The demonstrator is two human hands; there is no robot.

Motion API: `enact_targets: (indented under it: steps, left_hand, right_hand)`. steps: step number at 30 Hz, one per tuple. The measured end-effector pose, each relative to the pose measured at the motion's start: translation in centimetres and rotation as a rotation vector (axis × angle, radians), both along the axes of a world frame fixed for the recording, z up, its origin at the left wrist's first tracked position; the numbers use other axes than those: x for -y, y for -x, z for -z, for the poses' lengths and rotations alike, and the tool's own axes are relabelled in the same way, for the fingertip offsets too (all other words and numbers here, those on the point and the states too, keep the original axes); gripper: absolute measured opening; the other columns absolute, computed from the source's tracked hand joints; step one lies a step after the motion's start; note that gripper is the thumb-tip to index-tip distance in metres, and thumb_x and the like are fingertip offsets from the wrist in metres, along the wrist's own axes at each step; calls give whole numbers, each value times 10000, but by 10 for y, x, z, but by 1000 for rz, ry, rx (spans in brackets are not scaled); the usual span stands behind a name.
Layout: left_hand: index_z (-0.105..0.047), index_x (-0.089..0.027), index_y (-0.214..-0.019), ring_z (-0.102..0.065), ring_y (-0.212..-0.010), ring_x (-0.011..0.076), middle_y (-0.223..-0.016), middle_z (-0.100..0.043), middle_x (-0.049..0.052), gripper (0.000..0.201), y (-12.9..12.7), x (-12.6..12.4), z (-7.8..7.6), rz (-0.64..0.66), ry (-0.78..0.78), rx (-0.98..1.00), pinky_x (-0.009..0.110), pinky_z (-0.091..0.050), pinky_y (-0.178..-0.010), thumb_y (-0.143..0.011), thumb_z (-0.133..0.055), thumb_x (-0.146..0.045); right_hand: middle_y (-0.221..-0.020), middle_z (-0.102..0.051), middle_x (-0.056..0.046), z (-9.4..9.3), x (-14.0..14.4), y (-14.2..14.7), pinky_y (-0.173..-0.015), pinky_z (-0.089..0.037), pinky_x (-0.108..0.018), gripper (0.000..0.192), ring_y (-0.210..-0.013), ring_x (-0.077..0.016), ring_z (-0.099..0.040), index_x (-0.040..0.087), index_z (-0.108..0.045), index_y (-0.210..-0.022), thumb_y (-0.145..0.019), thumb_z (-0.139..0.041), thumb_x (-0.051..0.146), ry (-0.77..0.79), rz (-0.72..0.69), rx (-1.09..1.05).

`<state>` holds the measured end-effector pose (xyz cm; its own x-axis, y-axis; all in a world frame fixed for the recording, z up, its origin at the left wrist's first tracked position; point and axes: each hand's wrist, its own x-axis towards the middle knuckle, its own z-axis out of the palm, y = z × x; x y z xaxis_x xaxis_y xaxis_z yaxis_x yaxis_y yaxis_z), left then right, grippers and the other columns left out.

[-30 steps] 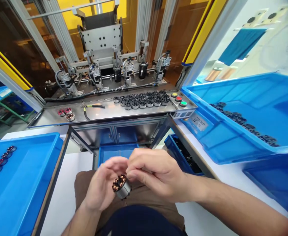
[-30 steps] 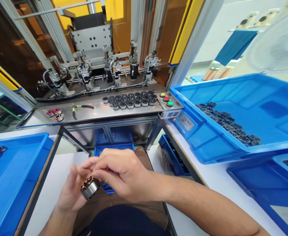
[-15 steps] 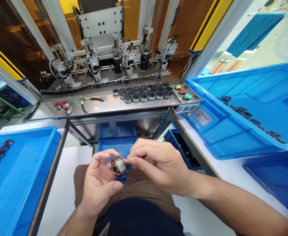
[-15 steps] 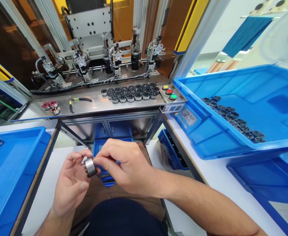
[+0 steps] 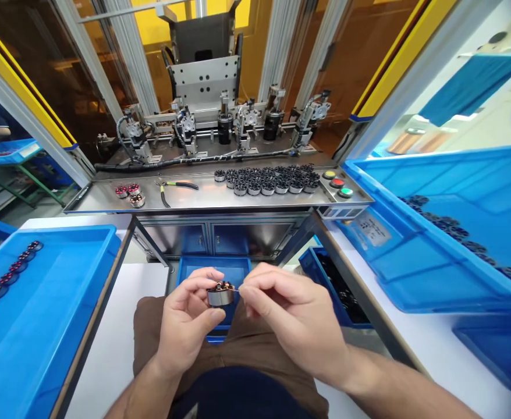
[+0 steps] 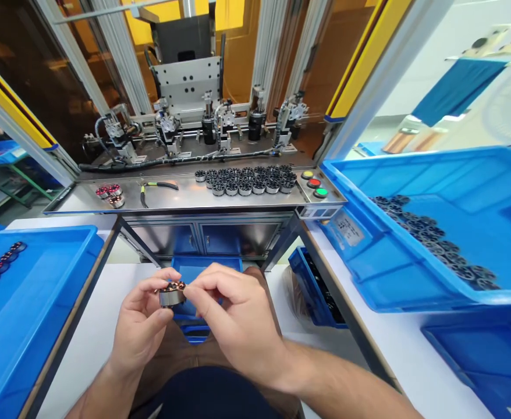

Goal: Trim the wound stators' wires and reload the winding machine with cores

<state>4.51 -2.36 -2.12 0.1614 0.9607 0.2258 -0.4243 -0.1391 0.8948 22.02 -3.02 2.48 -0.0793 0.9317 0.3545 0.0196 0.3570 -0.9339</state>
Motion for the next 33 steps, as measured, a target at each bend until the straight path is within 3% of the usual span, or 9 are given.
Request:
enact_targets:
  steps: [4, 7, 14, 17, 21, 24, 27, 30, 33]
  left_hand:
    - [-757, -300, -972, -697, -1007, 205, -1151, -700, 43, 304, 2, -4, -1, 6, 22, 37, 348, -549, -905, -716, -837, -157]
    - [-756, -297, -955, -709, -992, 202, -1150, -707, 40, 293, 3, -5, -3, 16, 36, 44, 341, -557, -886, -710, -843, -160]
    - [-763, -268, -917, -711, -1012, 232, -1117, -724, 73, 272, 9, -5, -5, -6, 30, 53, 367, -591, -860, -679, -869, -189]
    - [-762, -287, -939, -715, -1008, 241, -1130, -720, 77, 271, 11, -4, -4, 56, 13, 59, 263, -615, -662, -708, -846, -174]
    - [-755, -315, -976, -709, -1042, 265, -1188, -703, 79, 292, 11, -3, -2, 172, -27, 38, 144, -526, -452, -754, -794, -129]
    - [-739, -309, -1071, -605, -1240, 312, -1284, -661, 97, 415, 15, -5, -2, 142, -91, -66, 219, -595, -646, -697, -852, -168]
    - [-688, -264, -1217, -490, -1342, 331, -1375, -588, 120, 696, 24, -3, -7, -39, -146, -270, 347, -490, -1020, -571, -935, -343]
    - [-704, -253, -1198, -607, -1118, 274, -1195, -670, 94, 640, 28, 3, -15, -68, -134, -524, 329, -480, -980, -609, -904, -404]
    - [-725, -273, -1165, -652, -956, 244, -1078, -718, 67, 526, 22, 10, -23, -14, -130, -639, 310, -513, -868, -667, -876, -352]
  right_hand:
    - [-549, -609, 5, 14, 12, 20, -514, -459, -218, 348, -500, -93, -554, 151, -622, -628, -857, -706, 399, 500, -220, -402]
    - [-534, -606, 15, 23, 17, 33, -479, -430, -199, 374, -459, -77, -534, 141, -610, -630, -761, -793, 440, 677, -315, -631]
    - [-695, -664, -52, 35, 18, 33, -560, -507, -246, 477, -617, -140, -641, 123, -716, -790, -788, -717, 600, 694, -428, -776]
    - [-812, -690, -98, 39, 16, 34, -669, -527, -289, 562, -765, -181, -654, 130, -749, -884, -837, -611, 672, 679, -491, -800]
    - [-841, -672, -65, 40, 13, 41, -725, -500, -272, 420, -774, -155, -600, 160, -756, -922, -822, -702, 565, 650, -512, -816]
    - [-818, -647, -53, 41, 11, 40, -722, -494, -269, 402, -739, -142, -578, 153, -741, -929, -797, -740, 532, 579, -496, -753]
    - [-914, -667, -68, 44, 8, 31, -753, -524, -305, 353, -831, -182, -616, 191, -709, -1035, -780, -785, 423, 276, -261, -471]
    - [-982, -673, -79, 46, 7, 22, -779, -549, -352, 336, -903, -215, -640, 226, -673, -1124, -800, -759, 208, -216, 35, -65]
    - [-999, -670, -92, 47, 7, 16, -740, -571, -365, 446, -894, -226, -654, 239, -610, -1229, -816, -686, 89, -457, 120, 145]
